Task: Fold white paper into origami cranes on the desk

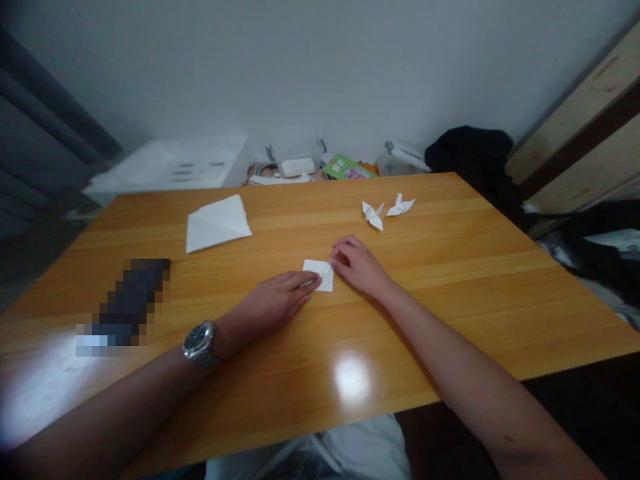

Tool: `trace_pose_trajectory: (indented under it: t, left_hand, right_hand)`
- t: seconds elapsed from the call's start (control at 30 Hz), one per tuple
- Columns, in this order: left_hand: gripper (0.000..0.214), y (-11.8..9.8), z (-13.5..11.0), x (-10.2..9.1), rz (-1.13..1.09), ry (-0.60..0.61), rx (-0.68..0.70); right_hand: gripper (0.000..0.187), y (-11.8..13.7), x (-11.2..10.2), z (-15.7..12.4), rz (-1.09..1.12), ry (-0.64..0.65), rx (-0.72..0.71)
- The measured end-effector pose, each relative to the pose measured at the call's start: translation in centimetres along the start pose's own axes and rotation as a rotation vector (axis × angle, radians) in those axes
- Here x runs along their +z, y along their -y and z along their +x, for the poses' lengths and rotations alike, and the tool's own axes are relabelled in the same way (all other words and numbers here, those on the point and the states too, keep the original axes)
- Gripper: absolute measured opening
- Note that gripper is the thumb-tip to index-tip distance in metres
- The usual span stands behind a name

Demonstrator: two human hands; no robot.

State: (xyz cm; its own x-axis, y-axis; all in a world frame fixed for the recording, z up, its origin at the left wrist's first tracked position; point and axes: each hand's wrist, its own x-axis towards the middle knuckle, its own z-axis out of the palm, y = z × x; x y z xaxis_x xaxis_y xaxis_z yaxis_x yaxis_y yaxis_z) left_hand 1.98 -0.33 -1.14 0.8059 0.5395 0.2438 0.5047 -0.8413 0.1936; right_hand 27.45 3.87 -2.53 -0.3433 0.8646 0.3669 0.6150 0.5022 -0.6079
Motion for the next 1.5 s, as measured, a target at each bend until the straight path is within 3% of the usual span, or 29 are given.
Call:
trace_pose_trajectory:
  t: [0.63, 0.9, 1.13, 1.5]
  left_hand:
    - [0.039, -0.3, 0.0, 0.0, 0.076, 0.048, -0.019]
    - [0.042, 0.2, -0.2, 0.0, -0.002, 0.017, -0.009]
    - [0.041, 0.5, -0.7, -0.5, -0.159, 0.001, -0.102]
    - [0.038, 1.0, -0.8, -1.0, -0.123, 0.058, 0.001]
  right_hand:
    - [0.006, 0.3, -0.1, 0.0, 0.002, 0.010, 0.020]
    - [0.016, 0.7, -0.6, -0.6, -0.005, 0.152, -0.164]
    - [0.012, 0.8, -1.2, -0.7, 0.006, 0.221, -0.195]
    - [0.008, 0.6, -0.9, -0.6, 0.051, 0.235, -0.216]
